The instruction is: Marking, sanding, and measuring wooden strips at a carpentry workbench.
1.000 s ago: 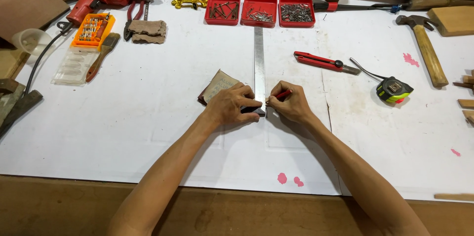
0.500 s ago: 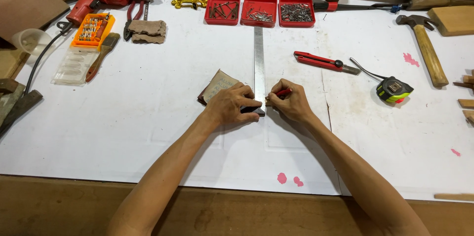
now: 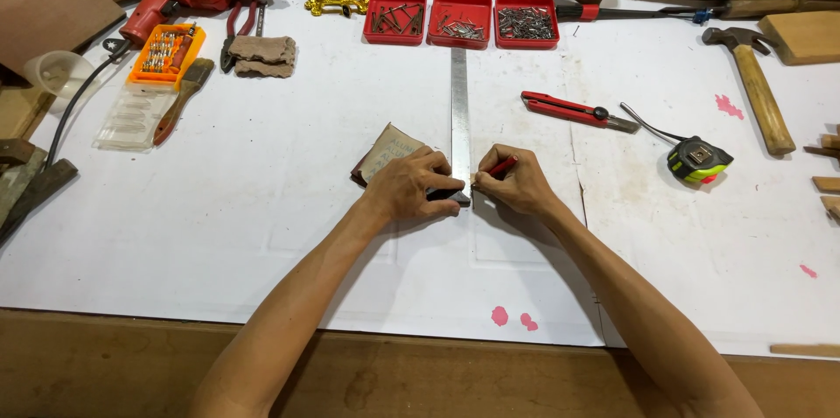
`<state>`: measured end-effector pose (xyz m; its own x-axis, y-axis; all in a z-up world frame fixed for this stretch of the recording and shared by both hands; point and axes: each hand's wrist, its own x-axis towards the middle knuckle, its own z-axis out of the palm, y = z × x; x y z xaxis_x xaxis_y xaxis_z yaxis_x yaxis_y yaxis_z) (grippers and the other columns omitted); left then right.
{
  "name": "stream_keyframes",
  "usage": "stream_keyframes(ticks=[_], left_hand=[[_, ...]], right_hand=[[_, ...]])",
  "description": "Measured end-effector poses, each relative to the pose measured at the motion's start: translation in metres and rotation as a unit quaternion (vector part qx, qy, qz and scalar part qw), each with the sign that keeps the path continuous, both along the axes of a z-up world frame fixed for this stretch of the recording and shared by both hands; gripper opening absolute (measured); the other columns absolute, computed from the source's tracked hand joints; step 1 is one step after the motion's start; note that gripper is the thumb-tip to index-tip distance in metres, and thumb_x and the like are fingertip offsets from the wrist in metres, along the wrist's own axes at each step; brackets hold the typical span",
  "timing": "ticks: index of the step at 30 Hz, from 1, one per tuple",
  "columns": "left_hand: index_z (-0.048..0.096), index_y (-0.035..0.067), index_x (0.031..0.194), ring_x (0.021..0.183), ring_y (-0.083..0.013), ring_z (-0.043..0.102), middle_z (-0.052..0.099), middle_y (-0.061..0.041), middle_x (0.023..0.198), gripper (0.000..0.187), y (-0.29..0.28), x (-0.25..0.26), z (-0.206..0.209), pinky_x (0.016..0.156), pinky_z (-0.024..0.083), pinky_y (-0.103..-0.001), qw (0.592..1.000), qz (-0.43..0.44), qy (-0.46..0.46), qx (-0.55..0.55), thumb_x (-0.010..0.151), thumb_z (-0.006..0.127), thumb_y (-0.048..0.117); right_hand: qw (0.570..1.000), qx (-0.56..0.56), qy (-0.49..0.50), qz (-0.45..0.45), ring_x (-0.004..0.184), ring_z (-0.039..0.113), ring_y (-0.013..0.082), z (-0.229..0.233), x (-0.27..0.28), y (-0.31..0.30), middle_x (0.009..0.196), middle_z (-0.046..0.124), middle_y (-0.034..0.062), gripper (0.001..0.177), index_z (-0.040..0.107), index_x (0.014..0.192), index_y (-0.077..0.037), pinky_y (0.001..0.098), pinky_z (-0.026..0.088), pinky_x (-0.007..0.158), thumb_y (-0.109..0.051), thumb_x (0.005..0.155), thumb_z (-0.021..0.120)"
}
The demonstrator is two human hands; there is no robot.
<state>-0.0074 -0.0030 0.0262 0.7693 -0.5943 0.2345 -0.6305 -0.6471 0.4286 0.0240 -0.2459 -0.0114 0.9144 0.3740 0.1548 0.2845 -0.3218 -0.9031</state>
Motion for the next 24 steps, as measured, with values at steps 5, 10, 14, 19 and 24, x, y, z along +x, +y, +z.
stream_keyframes(ticks=[5, 10, 14, 19, 24], left_hand=[[0.081, 0.029, 0.101, 0.101, -0.0147, 0.063, 0.069, 0.006, 0.096, 0.034, 0.000, 0.001, -0.002, 0.085, 0.058, -0.032, 1.000, -0.001, -0.001, -0.002, 0.072, 0.085, 0.047], [0.081, 0.029, 0.099, 0.100, -0.0148, 0.063, 0.069, 0.006, 0.097, 0.034, -0.001, 0.002, -0.006, 0.086, 0.058, -0.033, 1.000, 0.001, -0.007, 0.001, 0.071, 0.085, 0.048], [0.081, 0.027, 0.100, 0.102, -0.0145, 0.063, 0.070, 0.006, 0.097, 0.034, -0.002, -0.001, 0.000, 0.086, 0.058, -0.032, 1.000, 0.007, 0.006, 0.009, 0.073, 0.085, 0.046], [0.081, 0.021, 0.099, 0.102, -0.0163, 0.062, 0.069, 0.002, 0.100, 0.033, -0.003, -0.014, 0.012, 0.083, 0.058, -0.034, 1.000, 0.012, -0.019, 0.001, 0.075, 0.084, 0.044], [0.079, 0.013, 0.097, 0.089, -0.0202, 0.064, 0.065, -0.003, 0.089, 0.042, 0.000, -0.013, 0.003, 0.074, 0.056, -0.037, 0.997, 0.030, -0.061, 0.021, 0.076, 0.086, 0.048]], right_hand=[[0.999, -0.001, 0.026, -0.024, 0.063, 0.070, 0.0125, 0.005, -0.002, 0.004, 0.072, 0.072, 0.0084, 0.012, 0.065, 0.081, -0.002, 0.0259, 0.058, 0.053, -0.009, 0.088, 0.073], [0.999, 0.002, -0.011, -0.044, 0.069, 0.074, 0.0131, 0.003, -0.004, 0.006, 0.077, 0.073, 0.0093, 0.012, 0.065, 0.085, -0.002, 0.0256, 0.062, 0.059, -0.010, 0.091, 0.072], [0.996, 0.059, 0.012, -0.062, 0.070, 0.075, 0.0124, 0.006, -0.008, 0.009, 0.078, 0.072, 0.0097, 0.012, 0.062, 0.091, 0.000, 0.0264, 0.063, 0.062, -0.009, 0.093, 0.069], [0.994, 0.064, 0.013, -0.088, 0.054, 0.065, 0.0115, -0.001, 0.001, -0.001, 0.073, 0.069, 0.0087, 0.021, 0.057, 0.106, -0.001, 0.0256, 0.053, 0.045, -0.011, 0.093, 0.068], [0.985, -0.108, 0.134, -0.029, 0.044, 0.056, 0.0132, 0.050, -0.013, 0.005, 0.062, 0.063, 0.0120, 0.041, 0.053, 0.113, -0.002, 0.0267, 0.040, 0.038, -0.015, 0.083, 0.078]])
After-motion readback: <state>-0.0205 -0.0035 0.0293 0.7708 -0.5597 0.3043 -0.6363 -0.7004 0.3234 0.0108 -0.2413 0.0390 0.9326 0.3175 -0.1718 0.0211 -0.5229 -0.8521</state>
